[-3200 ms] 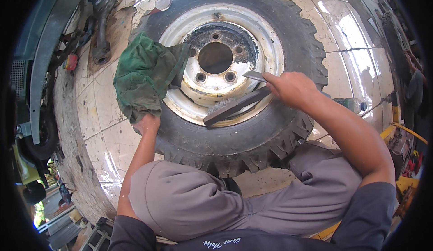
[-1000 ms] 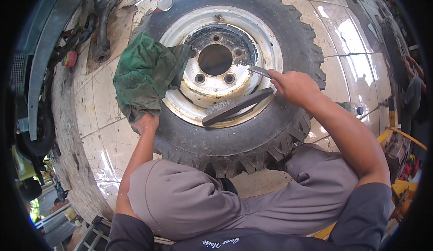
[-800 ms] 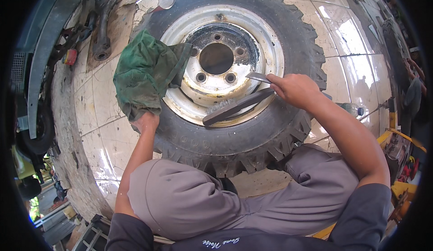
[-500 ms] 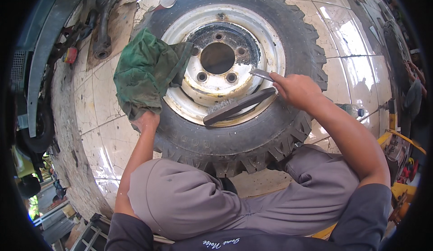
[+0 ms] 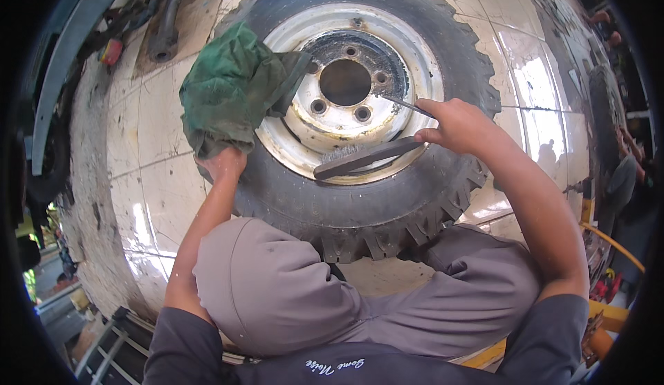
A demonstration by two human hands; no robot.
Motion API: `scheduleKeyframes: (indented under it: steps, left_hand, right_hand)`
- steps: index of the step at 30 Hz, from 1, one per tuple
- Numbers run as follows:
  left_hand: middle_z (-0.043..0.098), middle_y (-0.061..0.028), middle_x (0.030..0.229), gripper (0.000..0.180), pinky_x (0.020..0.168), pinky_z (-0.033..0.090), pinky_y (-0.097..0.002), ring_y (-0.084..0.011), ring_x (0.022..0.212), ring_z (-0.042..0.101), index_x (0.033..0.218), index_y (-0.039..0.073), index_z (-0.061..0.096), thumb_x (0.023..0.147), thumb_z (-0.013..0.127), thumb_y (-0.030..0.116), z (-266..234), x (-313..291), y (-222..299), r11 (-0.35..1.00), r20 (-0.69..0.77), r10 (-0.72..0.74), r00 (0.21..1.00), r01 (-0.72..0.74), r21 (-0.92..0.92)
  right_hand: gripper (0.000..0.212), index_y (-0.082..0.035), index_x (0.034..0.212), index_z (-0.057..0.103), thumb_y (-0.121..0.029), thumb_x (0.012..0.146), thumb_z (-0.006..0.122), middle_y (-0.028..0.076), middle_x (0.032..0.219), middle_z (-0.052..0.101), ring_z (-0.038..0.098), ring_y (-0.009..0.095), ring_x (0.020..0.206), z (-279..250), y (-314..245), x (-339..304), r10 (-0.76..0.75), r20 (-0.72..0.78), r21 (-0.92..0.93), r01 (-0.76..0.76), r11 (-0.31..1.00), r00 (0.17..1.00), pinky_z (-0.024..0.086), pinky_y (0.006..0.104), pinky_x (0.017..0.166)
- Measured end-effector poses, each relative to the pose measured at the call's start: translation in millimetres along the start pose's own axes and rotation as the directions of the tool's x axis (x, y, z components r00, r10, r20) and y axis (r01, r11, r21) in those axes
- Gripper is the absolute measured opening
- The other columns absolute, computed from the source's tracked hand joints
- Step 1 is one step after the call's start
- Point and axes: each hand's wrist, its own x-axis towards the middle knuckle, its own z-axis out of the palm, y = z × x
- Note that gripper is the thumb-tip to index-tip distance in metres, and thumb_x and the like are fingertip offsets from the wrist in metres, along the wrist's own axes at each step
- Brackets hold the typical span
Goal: The person scrubs the inner rim of a large truck tire with a wire brush and a scraper, then wipes the area with a green cloth. They repeat this process around the rim, focusing on removing dirt and grime from the metal surface.
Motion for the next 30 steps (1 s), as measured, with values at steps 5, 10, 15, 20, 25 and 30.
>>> scheduleKeyframes:
  steps: [5, 10, 15, 20, 25, 30]
  left_hand:
    - [0.023, -0.014, 0.162, 0.09, 0.117, 0.013, -0.0585, -0.0327, 0.148, 0.023, 0.157, 0.015, 0.02, 0.086, 0.059, 0.054, -20, -6, 14, 0.998, 0.057, 0.0, 0.998, 0.004, -0.07]
    - [0.024, -0.0074, 0.162, 0.088, 0.118, 0.006, -0.0617, -0.029, 0.149, 0.023, 0.157, 0.02, 0.021, 0.086, 0.055, 0.059, -12, -5, 8, 0.985, -0.001, -0.033, 0.999, 0.032, -0.169]
    - [0.024, -0.0076, 0.162, 0.091, 0.119, 0.005, -0.061, -0.0282, 0.149, 0.022, 0.157, 0.02, 0.021, 0.085, 0.056, 0.064, -17, -8, 8, 0.962, -0.048, -0.04, 0.998, 0.025, -0.272]
    - [0.024, -0.0078, 0.162, 0.092, 0.119, 0.005, -0.0597, -0.0279, 0.149, 0.021, 0.157, 0.02, 0.02, 0.085, 0.057, 0.063, -18, -9, 7, 0.949, -0.073, -0.059, 0.996, 0.033, -0.314]
    - [0.029, -0.0046, 0.16, 0.088, 0.122, 0.001, -0.0549, -0.0258, 0.149, 0.023, 0.157, 0.022, 0.022, 0.086, 0.052, 0.065, -10, -7, 9, 0.965, -0.144, -0.107, 0.984, 0.068, -0.255]
    - [0.029, -0.0042, 0.16, 0.088, 0.122, 0.001, -0.055, -0.0255, 0.149, 0.023, 0.157, 0.022, 0.022, 0.086, 0.051, 0.065, -20, -10, 11, 0.966, -0.047, -0.092, 0.995, 0.077, -0.247]
  right_hand:
    - [0.038, -0.014, 0.129, 0.058, -0.012, 0.091, 0.058, 0.019, 0.098, 0.066, 0.065, 0.038, 0.094, 4, 2, 1, -0.099, -0.051, -0.175, 0.089, 0.98, 0.994, 0.051, 0.049, 0.081]
    - [0.049, -0.025, 0.136, 0.056, -0.004, 0.092, 0.052, 0.016, 0.099, 0.063, 0.066, 0.038, 0.09, -2, -39, -9, -0.001, -0.024, -0.344, -0.007, 0.939, 1.0, 0.052, 0.0473, 0.078]
    - [0.061, -0.031, 0.141, 0.052, 0.002, 0.09, 0.047, 0.016, 0.098, 0.064, 0.067, 0.037, 0.088, 2, -38, -11, 0.04, 0.026, -0.482, -0.022, 0.876, 0.999, 0.053, 0.0459, 0.077]
    - [0.063, -0.032, 0.141, 0.053, 0.002, 0.088, 0.046, 0.016, 0.097, 0.064, 0.067, 0.036, 0.089, 7, -44, -7, 0.031, 0.037, -0.496, -0.008, 0.868, 0.999, 0.054, 0.0454, 0.077]
    - [0.063, -0.032, 0.139, 0.055, 0.003, 0.087, 0.047, 0.015, 0.097, 0.064, 0.067, 0.036, 0.089, 7, -43, -3, 0.015, 0.031, -0.511, 0.003, 0.86, 0.999, 0.054, 0.0448, 0.077]
    - [0.059, -0.032, 0.135, 0.06, 0.001, 0.088, 0.047, 0.015, 0.095, 0.065, 0.068, 0.035, 0.087, 6, -45, 3, -0.002, 0.057, -0.523, 0.032, 0.852, 0.998, 0.054, 0.0453, 0.078]
